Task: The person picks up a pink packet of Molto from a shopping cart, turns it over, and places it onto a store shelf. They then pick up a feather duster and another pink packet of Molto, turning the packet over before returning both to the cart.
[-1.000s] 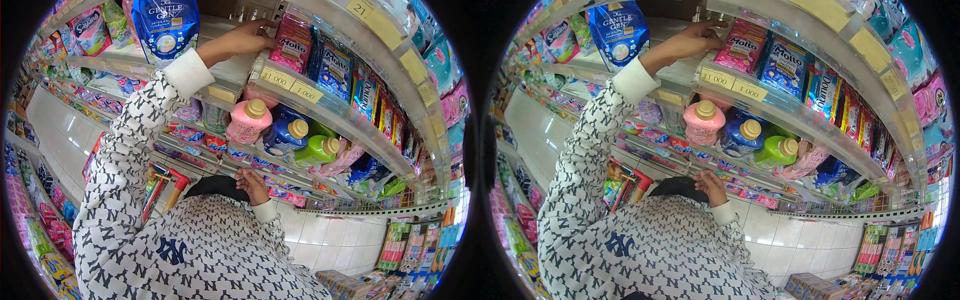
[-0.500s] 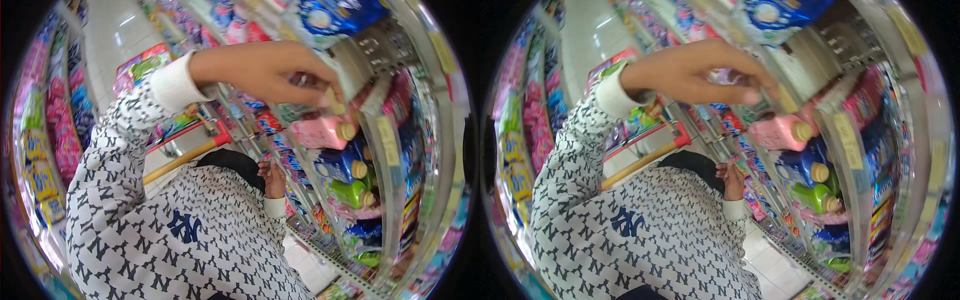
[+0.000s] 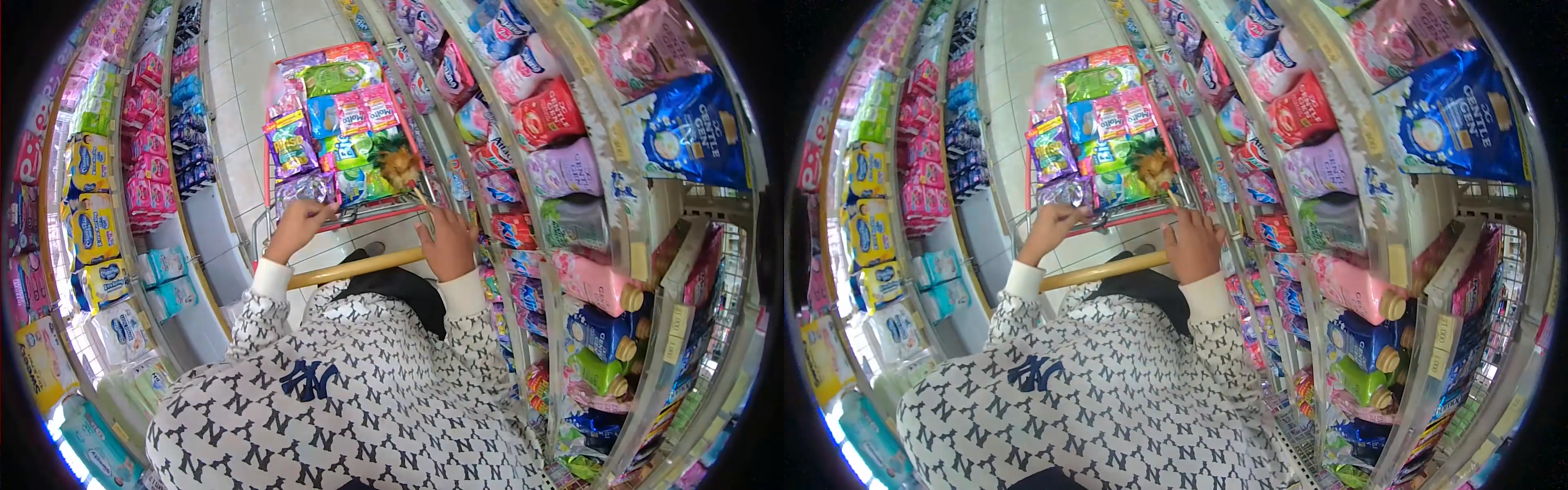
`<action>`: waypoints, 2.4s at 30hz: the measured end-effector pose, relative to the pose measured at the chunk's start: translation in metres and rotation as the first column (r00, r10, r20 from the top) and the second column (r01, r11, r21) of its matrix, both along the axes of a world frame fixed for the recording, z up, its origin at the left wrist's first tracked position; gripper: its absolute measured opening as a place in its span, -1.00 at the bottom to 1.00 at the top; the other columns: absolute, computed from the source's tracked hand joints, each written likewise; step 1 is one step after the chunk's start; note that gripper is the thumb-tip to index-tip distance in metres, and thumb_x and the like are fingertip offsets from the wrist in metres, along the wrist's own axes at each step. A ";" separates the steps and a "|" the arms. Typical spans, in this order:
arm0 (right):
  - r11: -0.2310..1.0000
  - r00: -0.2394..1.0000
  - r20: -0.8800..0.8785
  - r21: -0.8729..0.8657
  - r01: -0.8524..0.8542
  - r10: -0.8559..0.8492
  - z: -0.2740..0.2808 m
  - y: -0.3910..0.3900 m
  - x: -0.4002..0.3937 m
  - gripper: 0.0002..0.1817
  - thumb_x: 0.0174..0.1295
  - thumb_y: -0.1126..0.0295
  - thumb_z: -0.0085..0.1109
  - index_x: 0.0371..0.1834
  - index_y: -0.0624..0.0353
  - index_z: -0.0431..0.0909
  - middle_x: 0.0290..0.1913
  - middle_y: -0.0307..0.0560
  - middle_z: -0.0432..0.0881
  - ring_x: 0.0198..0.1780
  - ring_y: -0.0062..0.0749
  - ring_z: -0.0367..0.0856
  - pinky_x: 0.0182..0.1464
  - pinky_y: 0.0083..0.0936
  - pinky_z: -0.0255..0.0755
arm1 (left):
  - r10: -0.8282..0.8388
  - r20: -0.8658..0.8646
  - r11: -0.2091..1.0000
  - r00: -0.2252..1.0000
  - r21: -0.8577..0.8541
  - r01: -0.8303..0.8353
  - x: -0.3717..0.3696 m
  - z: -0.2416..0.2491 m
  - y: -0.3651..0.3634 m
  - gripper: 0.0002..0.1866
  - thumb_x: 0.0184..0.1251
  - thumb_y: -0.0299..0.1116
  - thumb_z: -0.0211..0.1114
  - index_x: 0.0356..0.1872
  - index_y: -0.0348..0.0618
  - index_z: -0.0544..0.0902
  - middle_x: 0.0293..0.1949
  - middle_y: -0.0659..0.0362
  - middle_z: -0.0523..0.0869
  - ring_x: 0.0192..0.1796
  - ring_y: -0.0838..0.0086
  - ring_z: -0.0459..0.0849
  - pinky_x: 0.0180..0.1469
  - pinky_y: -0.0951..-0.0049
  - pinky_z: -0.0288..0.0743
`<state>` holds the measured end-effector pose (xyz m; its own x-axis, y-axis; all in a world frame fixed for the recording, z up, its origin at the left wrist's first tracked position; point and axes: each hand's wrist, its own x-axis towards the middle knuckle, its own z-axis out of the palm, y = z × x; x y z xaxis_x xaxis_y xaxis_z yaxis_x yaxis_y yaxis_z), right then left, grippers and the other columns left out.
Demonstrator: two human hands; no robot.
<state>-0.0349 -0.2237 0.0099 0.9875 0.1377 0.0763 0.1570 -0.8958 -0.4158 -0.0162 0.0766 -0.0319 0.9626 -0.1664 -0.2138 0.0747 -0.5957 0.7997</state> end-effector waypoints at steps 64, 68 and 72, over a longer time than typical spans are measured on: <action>0.561 0.682 -0.079 0.503 0.657 -0.727 -0.023 -0.023 -0.267 -0.84 0.33 0.37 0.19 -0.26 0.27 0.60 -0.45 -0.03 0.58 -0.56 -0.42 0.46 -0.46 -0.51 0.36 | -0.744 -0.482 0.044 0.463 -0.727 -0.685 -0.085 0.049 -0.180 0.15 0.07 0.59 0.02 0.46 -0.21 0.20 0.43 -0.05 0.29 0.46 -0.04 0.24 0.48 -0.12 0.03; 0.092 0.303 -0.259 0.603 0.792 -0.917 -0.054 -0.040 -0.286 -0.84 0.35 0.36 0.16 -0.27 0.24 0.62 -0.49 -0.07 0.55 -0.57 -0.45 0.41 -0.45 -0.55 0.32 | -0.717 -0.564 0.112 0.409 -0.673 -0.731 -0.093 0.020 -0.181 0.17 0.10 0.52 0.11 0.49 -0.26 0.07 0.47 -0.17 0.16 0.50 -0.04 0.13 0.50 -0.06 -0.01; 0.368 0.539 -0.168 0.563 0.739 -0.825 -0.026 0.008 -0.295 -0.82 0.36 0.34 0.15 -0.26 0.23 0.63 -0.59 -0.06 0.48 -0.59 -0.46 0.40 -0.46 -0.53 0.32 | -0.711 -0.614 0.300 0.343 -0.706 -0.642 -0.100 -0.009 -0.180 0.06 0.16 0.51 0.04 0.49 -0.13 0.13 0.47 -0.11 0.20 0.48 -0.02 0.17 0.48 -0.11 0.02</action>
<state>-0.3297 -0.2158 -0.0162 0.6038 -0.7967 -0.0271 -0.4102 -0.2813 -0.8675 -0.1162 -0.1030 -0.0410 0.2907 -0.8700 -0.3982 0.9563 0.2772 0.0926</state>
